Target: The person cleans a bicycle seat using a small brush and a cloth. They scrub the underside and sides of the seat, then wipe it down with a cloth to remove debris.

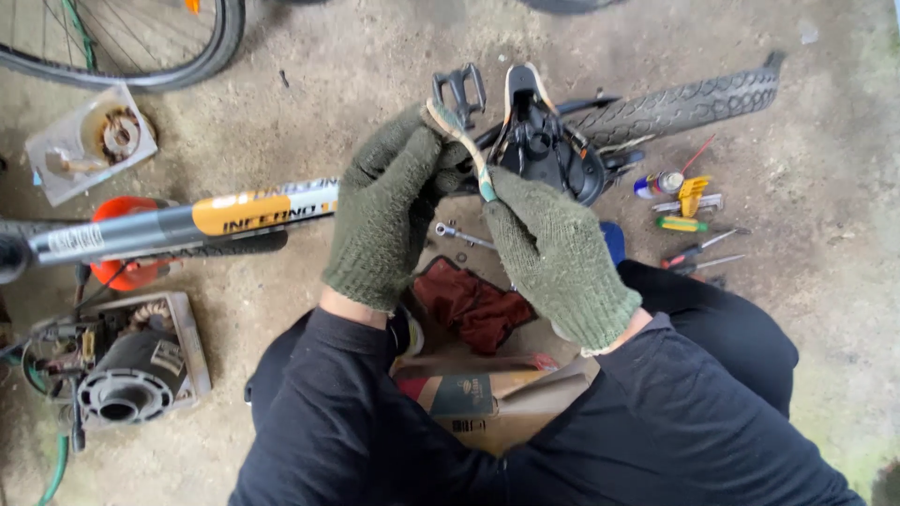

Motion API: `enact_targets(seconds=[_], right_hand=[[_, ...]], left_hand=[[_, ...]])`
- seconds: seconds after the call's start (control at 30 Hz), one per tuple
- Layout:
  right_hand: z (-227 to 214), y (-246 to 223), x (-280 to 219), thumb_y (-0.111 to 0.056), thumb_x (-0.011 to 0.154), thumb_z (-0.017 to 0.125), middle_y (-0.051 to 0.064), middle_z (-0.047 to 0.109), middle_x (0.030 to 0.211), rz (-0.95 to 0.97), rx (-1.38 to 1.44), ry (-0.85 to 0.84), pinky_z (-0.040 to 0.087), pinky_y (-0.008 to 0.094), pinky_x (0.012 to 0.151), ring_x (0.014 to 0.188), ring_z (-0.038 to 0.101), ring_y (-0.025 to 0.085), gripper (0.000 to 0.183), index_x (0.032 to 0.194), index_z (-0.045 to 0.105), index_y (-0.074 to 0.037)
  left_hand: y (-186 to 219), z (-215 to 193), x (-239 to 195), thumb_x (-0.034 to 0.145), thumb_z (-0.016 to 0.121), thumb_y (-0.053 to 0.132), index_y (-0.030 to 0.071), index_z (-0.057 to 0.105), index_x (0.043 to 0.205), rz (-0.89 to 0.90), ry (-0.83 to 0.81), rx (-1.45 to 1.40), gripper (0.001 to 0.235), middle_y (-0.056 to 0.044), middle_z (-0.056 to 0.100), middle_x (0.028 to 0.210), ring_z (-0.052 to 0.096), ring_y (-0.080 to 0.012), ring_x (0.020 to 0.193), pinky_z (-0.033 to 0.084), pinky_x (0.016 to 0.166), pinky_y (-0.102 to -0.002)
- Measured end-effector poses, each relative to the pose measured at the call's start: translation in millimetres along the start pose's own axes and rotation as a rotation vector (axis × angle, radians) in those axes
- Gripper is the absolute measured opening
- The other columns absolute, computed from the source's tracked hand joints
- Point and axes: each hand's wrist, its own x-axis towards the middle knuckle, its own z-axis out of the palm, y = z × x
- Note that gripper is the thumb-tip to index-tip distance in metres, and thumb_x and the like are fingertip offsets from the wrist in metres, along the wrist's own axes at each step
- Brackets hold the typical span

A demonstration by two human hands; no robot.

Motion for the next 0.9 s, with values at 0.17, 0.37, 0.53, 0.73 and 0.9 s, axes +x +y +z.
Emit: enact_targets(seconds=[0.17,0.37,0.53,0.73,0.9], right_hand=[[-3,-5,-3,0.003,0.092,0.065,0.021,0.073,0.106,-0.075,-0.018,-0.037,0.055,0.04,0.074,0.084,0.07,0.034,0.029,0.121,0.067,0.008],[-3,-1,-8,0.003,0.093,0.063,0.024,0.071,0.114,-0.117,-0.058,-0.103,0.054,0.043,0.081,0.094,0.069,0.039,0.028,0.121,0.065,0.009],[0,-4,-12,0.006,0.094,0.062,0.024,0.07,0.117,-0.147,-0.048,-0.128,0.053,0.044,0.085,0.097,0.067,0.04,0.032,0.126,0.062,0.01],[5,-5,-14,0.007,0.096,0.063,0.026,0.07,0.117,-0.198,-0.062,-0.123,0.054,0.044,0.084,0.097,0.068,0.04,0.032,0.128,0.061,0.011],[11,-2,-17,0.006,0.097,0.064,0.027,0.07,0.117,-0.195,-0.064,-0.135,0.054,0.044,0.082,0.096,0.068,0.04,0.029,0.126,0.062,0.012]], left_hand=[[28,-11,-19,0.091,0.071,0.011,-0.001,0.066,0.134,-0.052,-0.137,0.13,0.045,-0.01,0.073,0.095,0.065,-0.0136,0.079,0.055,0.072,-0.023],[38,-22,-30,0.093,0.068,0.014,-0.001,0.066,0.135,-0.134,-0.182,0.23,0.044,-0.008,0.075,0.099,0.066,-0.0102,0.08,0.057,0.073,-0.021],[54,-25,-45,0.095,0.063,0.021,0.001,0.072,0.126,-0.142,-0.183,0.42,0.038,-0.005,0.072,0.092,0.063,-0.0098,0.078,0.052,0.068,-0.02],[57,-55,-45,0.098,0.061,0.011,0.0,0.069,0.126,-0.155,-0.16,0.314,0.031,-0.008,0.071,0.103,0.065,-0.0133,0.087,0.057,0.076,-0.023],[47,-63,-33,0.093,0.069,0.013,-0.001,0.068,0.128,-0.085,-0.087,0.264,0.038,-0.01,0.073,0.105,0.066,-0.0145,0.087,0.057,0.077,-0.023]])
